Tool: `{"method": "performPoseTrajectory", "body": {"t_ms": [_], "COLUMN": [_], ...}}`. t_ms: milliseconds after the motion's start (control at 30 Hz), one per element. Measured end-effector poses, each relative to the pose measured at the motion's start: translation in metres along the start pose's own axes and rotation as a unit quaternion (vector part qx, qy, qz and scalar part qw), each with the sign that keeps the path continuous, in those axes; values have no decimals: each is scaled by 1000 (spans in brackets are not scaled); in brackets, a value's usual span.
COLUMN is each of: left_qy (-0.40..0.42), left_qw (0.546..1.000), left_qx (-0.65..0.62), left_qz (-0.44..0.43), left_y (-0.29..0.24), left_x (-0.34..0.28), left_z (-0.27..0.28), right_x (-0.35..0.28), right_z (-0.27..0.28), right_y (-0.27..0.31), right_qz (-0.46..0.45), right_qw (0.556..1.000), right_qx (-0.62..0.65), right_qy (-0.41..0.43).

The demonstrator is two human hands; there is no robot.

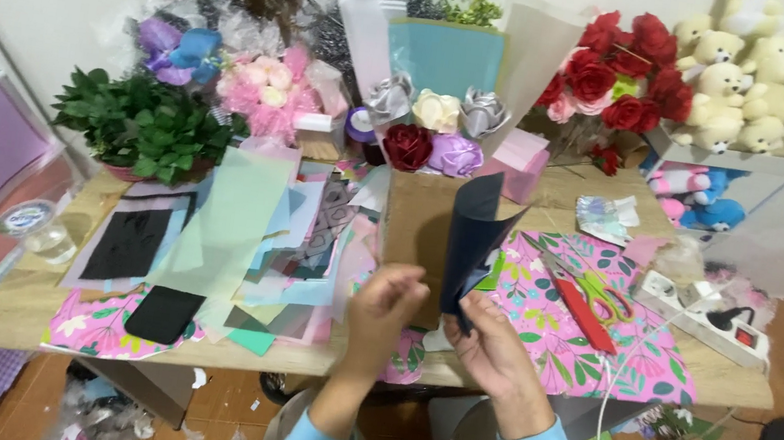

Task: The person assembles a bouquet by wrapping colorful paper around a cardboard base holding artificial roses, using adhesive tape to secure the layers.

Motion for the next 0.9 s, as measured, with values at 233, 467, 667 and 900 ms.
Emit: {"method": "performPoseTrajectory", "body": {"t_ms": [233, 467, 667, 900], "left_qy": [64, -106, -156, -224], "left_qw": [996, 993, 978, 971], "left_qx": [20, 6, -62, 77], "left_qz": [52, 60, 122, -31], "left_y": [8, 18, 11, -19], "left_x": [-41, -46, -47, -22], "left_z": [-14, -14, -17, 10], "right_x": [-12, -34, -40, -29], "right_z": [-20, -67, -81, -93], "right_y": [-11, -2, 1, 28], "right_qz": [5, 154, 134, 281], "right_qw": [1000, 970, 971, 884], "right_qx": [-1, -187, -195, -373], "right_qy": [-19, 20, 41, -24]}}
Point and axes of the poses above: each hand's wrist, its own x-axis towards the middle knuckle, its own z-axis out of the back of the hand, y = z × x, the point moved 2 cm from there along x, towards the middle knuckle, and after that the axes turned 2 degrees about z, right-handed, at the moved point
